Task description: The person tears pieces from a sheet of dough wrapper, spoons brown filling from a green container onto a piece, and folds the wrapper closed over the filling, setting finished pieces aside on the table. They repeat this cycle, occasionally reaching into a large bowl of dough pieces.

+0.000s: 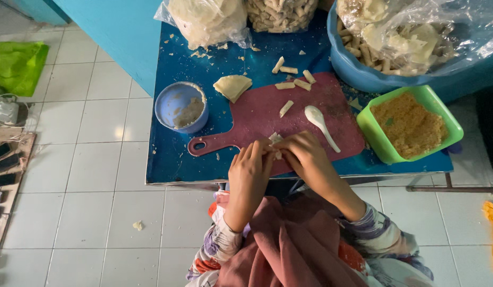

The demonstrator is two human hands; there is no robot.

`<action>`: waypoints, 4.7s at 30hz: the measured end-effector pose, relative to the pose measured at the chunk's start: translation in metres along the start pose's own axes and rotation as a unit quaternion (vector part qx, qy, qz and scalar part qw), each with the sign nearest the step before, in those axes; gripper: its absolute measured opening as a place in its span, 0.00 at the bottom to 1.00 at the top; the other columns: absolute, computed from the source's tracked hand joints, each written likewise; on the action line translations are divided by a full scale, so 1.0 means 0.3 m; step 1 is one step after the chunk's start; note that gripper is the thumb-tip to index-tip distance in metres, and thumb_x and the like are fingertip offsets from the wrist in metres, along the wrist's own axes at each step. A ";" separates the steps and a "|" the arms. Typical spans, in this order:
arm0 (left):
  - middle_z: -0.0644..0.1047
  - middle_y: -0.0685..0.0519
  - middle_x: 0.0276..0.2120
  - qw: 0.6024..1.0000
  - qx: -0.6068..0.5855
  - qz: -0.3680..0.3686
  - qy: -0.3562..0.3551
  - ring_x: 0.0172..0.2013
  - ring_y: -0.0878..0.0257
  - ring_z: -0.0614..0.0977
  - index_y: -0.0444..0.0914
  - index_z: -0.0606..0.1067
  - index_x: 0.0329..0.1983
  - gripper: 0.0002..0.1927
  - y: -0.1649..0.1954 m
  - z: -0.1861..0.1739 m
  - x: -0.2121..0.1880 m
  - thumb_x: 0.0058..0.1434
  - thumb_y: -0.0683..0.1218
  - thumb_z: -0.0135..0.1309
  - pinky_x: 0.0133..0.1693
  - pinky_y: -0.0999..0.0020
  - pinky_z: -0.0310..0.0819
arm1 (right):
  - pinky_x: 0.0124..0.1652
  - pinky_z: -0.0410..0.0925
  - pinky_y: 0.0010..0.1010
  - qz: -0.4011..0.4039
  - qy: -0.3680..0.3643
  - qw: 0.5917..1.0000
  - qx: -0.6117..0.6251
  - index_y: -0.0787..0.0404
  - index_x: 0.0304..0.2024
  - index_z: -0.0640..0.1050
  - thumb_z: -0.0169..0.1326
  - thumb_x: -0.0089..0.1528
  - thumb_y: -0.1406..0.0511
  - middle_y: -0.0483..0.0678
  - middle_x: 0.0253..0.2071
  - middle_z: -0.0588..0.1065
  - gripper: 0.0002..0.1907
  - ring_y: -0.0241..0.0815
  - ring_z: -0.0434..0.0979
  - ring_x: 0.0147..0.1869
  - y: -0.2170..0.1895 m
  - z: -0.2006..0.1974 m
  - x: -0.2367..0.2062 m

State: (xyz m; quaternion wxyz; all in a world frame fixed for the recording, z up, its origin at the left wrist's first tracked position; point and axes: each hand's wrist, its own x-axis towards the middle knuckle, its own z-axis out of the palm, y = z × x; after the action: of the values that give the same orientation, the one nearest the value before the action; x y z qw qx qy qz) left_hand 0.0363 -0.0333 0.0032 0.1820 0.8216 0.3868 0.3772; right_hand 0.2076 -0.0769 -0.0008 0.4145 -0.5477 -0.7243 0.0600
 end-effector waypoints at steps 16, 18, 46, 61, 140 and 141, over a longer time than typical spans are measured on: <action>0.77 0.53 0.36 0.986 0.033 0.149 -0.060 0.39 0.55 0.78 0.40 0.74 0.41 0.06 -0.070 -0.067 0.052 0.62 0.43 0.58 0.42 0.61 0.72 | 0.52 0.65 0.42 -0.079 -0.039 0.995 -0.052 0.62 0.47 0.80 0.61 0.59 0.70 0.48 0.46 0.74 0.13 0.50 0.72 0.52 0.023 -0.024 -0.003; 0.76 0.53 0.34 0.989 0.024 0.134 -0.050 0.38 0.54 0.78 0.39 0.74 0.40 0.05 -0.069 -0.055 0.053 0.64 0.43 0.58 0.41 0.60 0.72 | 0.51 0.64 0.44 -0.093 -0.041 0.993 -0.054 0.63 0.46 0.79 0.63 0.58 0.66 0.49 0.46 0.73 0.14 0.50 0.71 0.52 0.017 -0.021 -0.004; 0.77 0.53 0.33 0.999 0.014 0.043 -0.019 0.35 0.54 0.80 0.42 0.76 0.39 0.02 -0.032 -0.019 0.067 0.65 0.44 0.57 0.35 0.60 0.75 | 0.49 0.63 0.43 -0.094 -0.053 0.975 -0.194 0.61 0.45 0.81 0.62 0.61 0.66 0.45 0.42 0.72 0.11 0.48 0.70 0.51 0.015 -0.015 0.038; 0.73 0.53 0.32 0.978 0.151 0.144 0.001 0.35 0.57 0.76 0.40 0.76 0.38 0.06 -0.048 -0.002 0.045 0.63 0.47 0.59 0.37 0.61 0.70 | 0.54 0.66 0.43 -0.042 -0.061 0.993 -0.088 0.64 0.45 0.78 0.62 0.58 0.71 0.50 0.45 0.75 0.13 0.52 0.71 0.54 0.032 -0.014 0.010; 0.77 0.36 0.42 0.973 0.224 -0.052 0.002 0.46 0.36 0.74 0.31 0.73 0.41 0.22 -0.250 0.053 0.509 0.55 0.54 0.61 0.48 0.46 0.73 | 0.46 0.72 0.47 0.036 -0.062 0.988 -0.136 0.63 0.61 0.69 0.57 0.63 0.69 0.59 0.56 0.72 0.23 0.64 0.77 0.53 0.111 -0.162 0.132; 0.76 0.35 0.42 0.983 0.179 -0.050 -0.010 0.45 0.36 0.75 0.30 0.71 0.43 0.24 -0.251 0.044 0.512 0.55 0.53 0.61 0.48 0.46 0.73 | 0.46 0.72 0.47 0.039 -0.065 0.989 -0.128 0.63 0.61 0.70 0.57 0.63 0.69 0.59 0.55 0.73 0.23 0.64 0.77 0.53 0.106 -0.173 0.125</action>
State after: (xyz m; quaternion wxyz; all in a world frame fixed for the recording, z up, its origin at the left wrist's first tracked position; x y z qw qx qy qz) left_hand 0.0728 0.1332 0.0237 0.0548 0.8245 0.4862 0.2841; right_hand 0.2636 -0.0518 0.0360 0.2904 -0.6192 -0.7293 0.0182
